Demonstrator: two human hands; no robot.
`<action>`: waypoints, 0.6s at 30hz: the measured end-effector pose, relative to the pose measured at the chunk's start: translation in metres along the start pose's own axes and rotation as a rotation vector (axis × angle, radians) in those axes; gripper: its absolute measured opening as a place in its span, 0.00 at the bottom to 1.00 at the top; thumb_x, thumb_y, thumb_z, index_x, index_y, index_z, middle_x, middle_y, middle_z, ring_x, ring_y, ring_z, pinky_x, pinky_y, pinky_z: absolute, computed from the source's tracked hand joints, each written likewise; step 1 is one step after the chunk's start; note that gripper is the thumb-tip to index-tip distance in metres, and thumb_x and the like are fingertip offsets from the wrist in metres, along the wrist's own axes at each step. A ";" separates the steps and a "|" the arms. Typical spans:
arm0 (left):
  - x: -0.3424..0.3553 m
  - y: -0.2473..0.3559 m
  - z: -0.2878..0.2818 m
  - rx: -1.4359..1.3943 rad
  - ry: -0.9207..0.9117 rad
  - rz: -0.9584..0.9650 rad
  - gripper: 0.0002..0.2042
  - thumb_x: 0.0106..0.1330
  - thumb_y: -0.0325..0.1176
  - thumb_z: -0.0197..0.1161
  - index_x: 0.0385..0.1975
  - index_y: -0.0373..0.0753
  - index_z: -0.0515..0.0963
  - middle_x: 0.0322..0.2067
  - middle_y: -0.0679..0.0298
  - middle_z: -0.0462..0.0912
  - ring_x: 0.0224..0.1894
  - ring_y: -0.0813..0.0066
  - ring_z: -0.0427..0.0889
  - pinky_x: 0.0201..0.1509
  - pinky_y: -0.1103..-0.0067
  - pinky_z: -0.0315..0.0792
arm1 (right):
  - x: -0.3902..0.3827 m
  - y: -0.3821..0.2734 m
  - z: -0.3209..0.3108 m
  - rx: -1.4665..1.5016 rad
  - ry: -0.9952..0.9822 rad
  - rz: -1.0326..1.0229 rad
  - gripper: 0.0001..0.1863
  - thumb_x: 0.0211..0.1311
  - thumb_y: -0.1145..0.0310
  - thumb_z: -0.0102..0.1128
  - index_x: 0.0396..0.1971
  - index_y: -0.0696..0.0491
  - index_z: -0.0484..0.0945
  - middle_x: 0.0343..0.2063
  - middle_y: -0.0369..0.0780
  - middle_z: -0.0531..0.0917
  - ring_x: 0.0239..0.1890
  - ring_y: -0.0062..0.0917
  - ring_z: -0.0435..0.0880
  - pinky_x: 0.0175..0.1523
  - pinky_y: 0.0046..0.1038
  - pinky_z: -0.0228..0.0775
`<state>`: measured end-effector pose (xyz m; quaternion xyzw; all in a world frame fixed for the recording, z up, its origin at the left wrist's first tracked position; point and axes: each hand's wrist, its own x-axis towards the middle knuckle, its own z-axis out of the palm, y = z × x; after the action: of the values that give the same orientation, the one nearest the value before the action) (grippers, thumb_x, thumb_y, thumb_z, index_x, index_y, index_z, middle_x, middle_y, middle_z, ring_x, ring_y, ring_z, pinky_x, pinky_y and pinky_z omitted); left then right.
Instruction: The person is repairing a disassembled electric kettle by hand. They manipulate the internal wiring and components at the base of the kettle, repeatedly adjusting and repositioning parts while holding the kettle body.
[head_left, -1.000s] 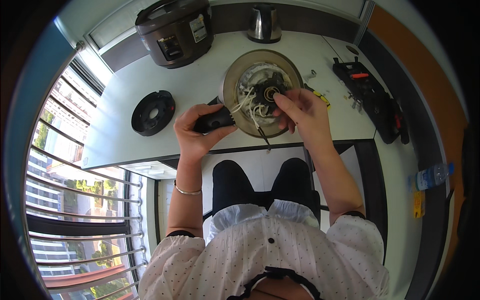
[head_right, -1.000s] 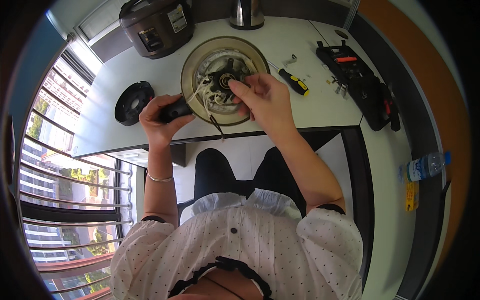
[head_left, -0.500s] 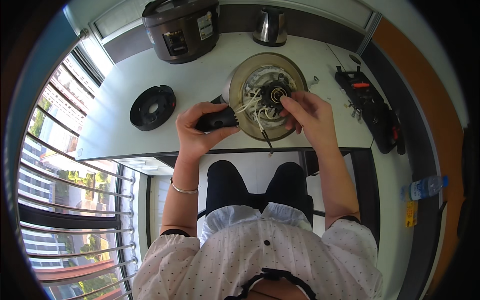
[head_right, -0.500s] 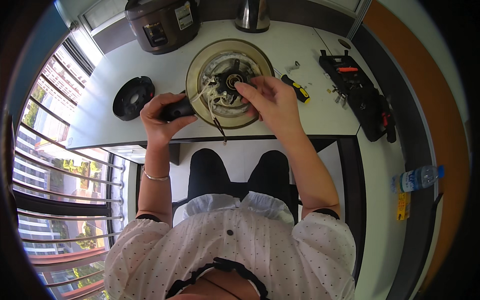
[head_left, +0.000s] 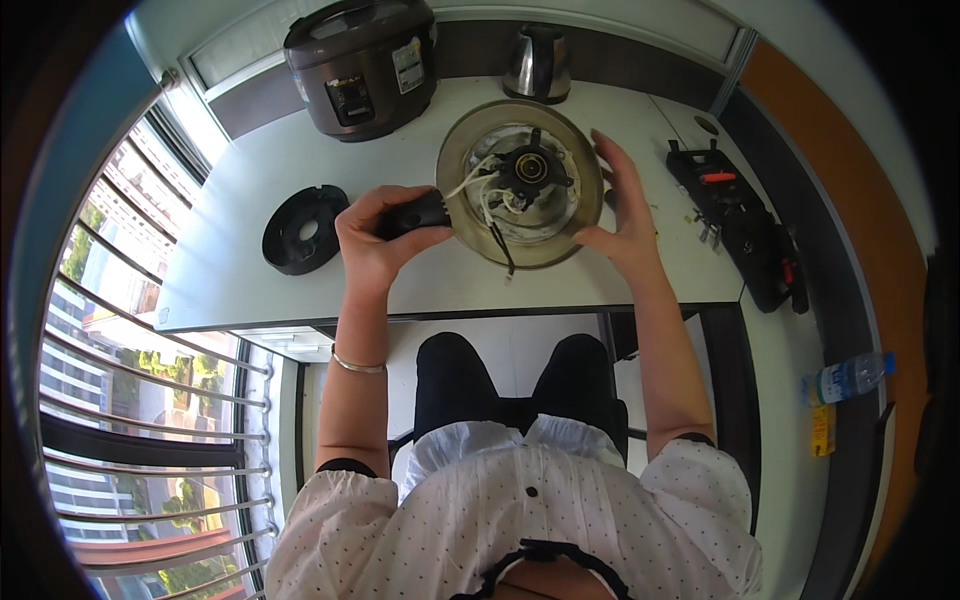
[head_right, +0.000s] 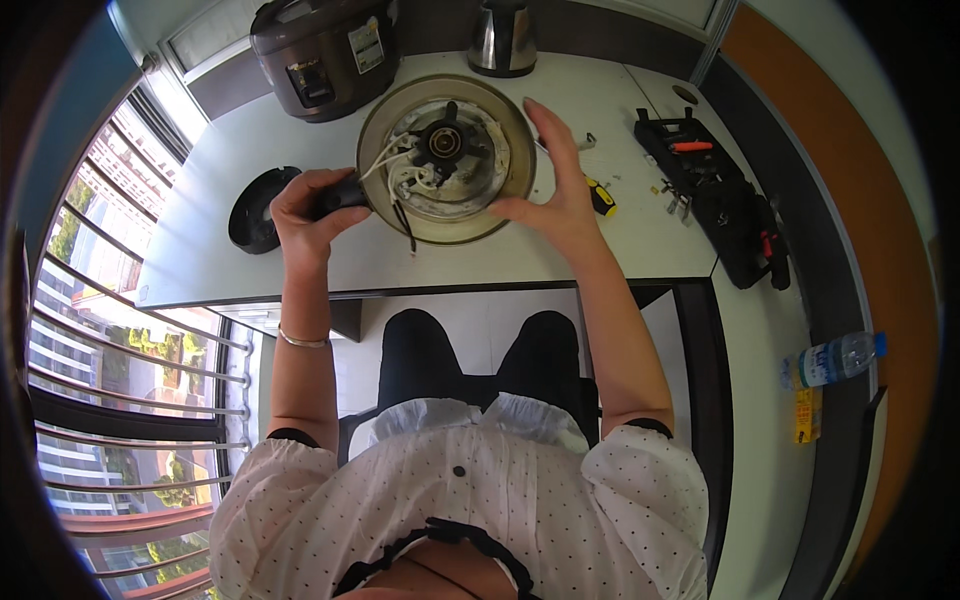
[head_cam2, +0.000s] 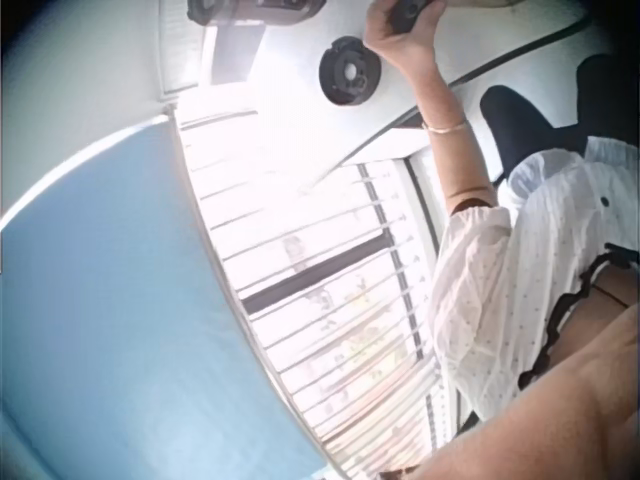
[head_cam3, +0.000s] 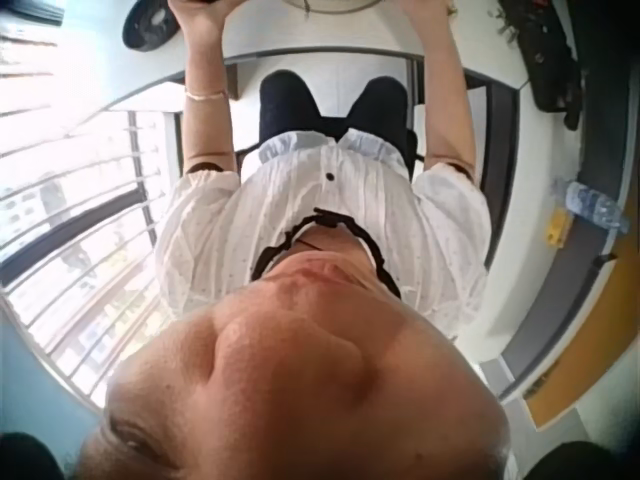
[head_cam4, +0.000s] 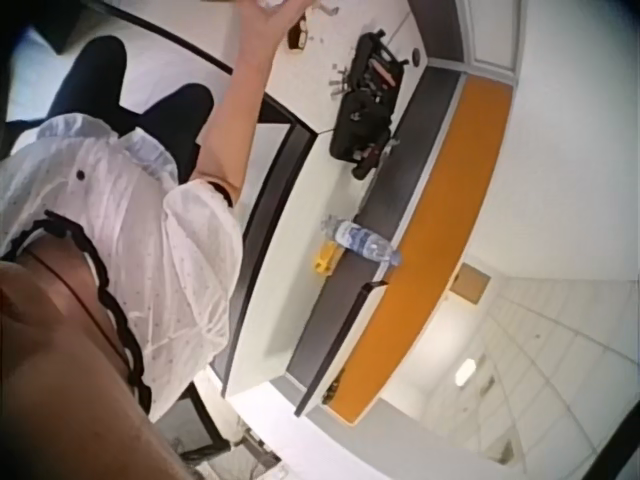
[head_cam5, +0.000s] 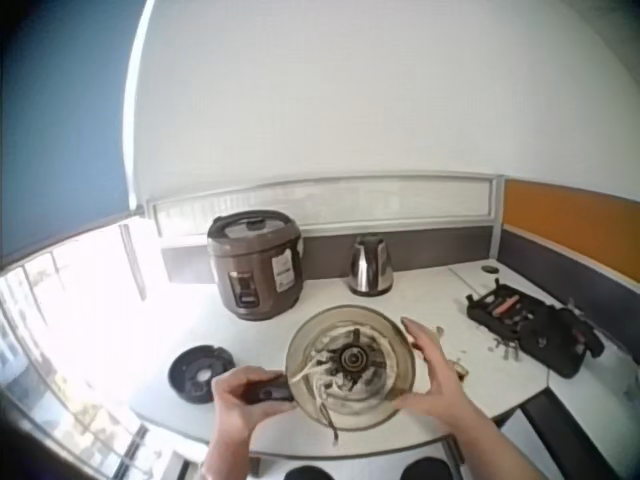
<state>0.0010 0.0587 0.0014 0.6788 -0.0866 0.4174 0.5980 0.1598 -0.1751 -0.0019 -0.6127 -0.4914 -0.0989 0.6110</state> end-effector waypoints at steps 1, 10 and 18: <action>0.003 -0.001 -0.003 -0.010 -0.008 -0.030 0.19 0.40 0.17 0.76 0.35 0.28 0.81 0.32 0.60 0.84 0.34 0.78 0.82 0.42 0.82 0.77 | 0.001 0.003 0.002 0.002 -0.034 0.015 0.56 0.32 0.60 0.78 0.67 0.50 0.59 0.66 0.43 0.60 0.69 0.35 0.58 0.70 0.36 0.49; 0.026 -0.002 0.001 0.019 0.016 -0.057 0.18 0.44 0.19 0.74 0.37 0.29 0.80 0.34 0.60 0.84 0.35 0.77 0.81 0.43 0.83 0.76 | 0.006 0.020 0.010 0.132 -0.032 0.087 0.51 0.34 0.61 0.79 0.64 0.51 0.64 0.66 0.46 0.59 0.69 0.35 0.58 0.71 0.35 0.49; 0.030 -0.001 0.012 0.162 -0.022 0.014 0.17 0.45 0.21 0.73 0.38 0.30 0.80 0.32 0.62 0.84 0.34 0.78 0.80 0.43 0.83 0.74 | 0.014 0.006 -0.001 -0.173 0.129 -0.120 0.42 0.40 0.65 0.76 0.60 0.52 0.68 0.62 0.44 0.66 0.65 0.35 0.65 0.66 0.35 0.59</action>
<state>0.0264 0.0597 0.0215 0.7289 -0.0642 0.4197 0.5370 0.1718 -0.1683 0.0043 -0.6250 -0.4765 -0.2167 0.5791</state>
